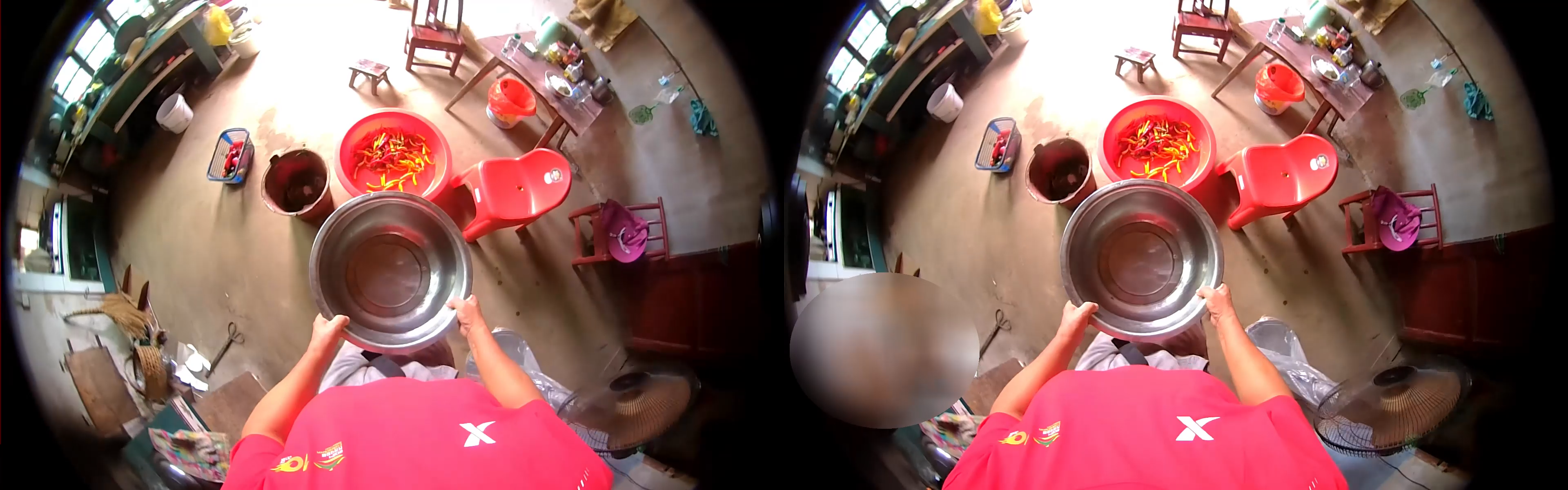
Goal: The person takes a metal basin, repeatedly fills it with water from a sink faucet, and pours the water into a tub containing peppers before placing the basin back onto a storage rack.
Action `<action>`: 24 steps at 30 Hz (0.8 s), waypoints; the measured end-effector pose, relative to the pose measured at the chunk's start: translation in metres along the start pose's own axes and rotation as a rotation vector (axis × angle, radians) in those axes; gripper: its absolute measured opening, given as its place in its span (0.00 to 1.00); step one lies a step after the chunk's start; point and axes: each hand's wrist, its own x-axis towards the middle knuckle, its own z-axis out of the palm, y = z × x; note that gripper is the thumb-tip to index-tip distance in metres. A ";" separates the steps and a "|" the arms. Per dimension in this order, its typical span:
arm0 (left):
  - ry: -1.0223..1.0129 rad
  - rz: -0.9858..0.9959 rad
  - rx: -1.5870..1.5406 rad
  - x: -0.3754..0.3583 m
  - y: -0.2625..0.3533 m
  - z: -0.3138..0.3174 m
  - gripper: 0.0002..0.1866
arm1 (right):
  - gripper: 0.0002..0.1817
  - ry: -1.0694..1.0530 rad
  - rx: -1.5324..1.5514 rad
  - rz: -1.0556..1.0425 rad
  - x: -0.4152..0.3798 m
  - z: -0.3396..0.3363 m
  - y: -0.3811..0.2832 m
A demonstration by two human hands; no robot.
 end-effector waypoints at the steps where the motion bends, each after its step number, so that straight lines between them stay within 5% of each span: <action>1: -0.009 -0.027 0.003 0.016 0.007 0.003 0.12 | 0.06 0.002 0.024 0.013 0.015 0.005 -0.003; 12: 0.046 -0.313 -0.030 0.191 -0.007 0.036 0.08 | 0.05 0.011 -0.125 0.162 0.203 0.017 0.015; 24: 0.162 -0.532 0.030 0.267 -0.007 0.063 0.05 | 0.11 0.019 -0.130 0.348 0.309 0.027 0.037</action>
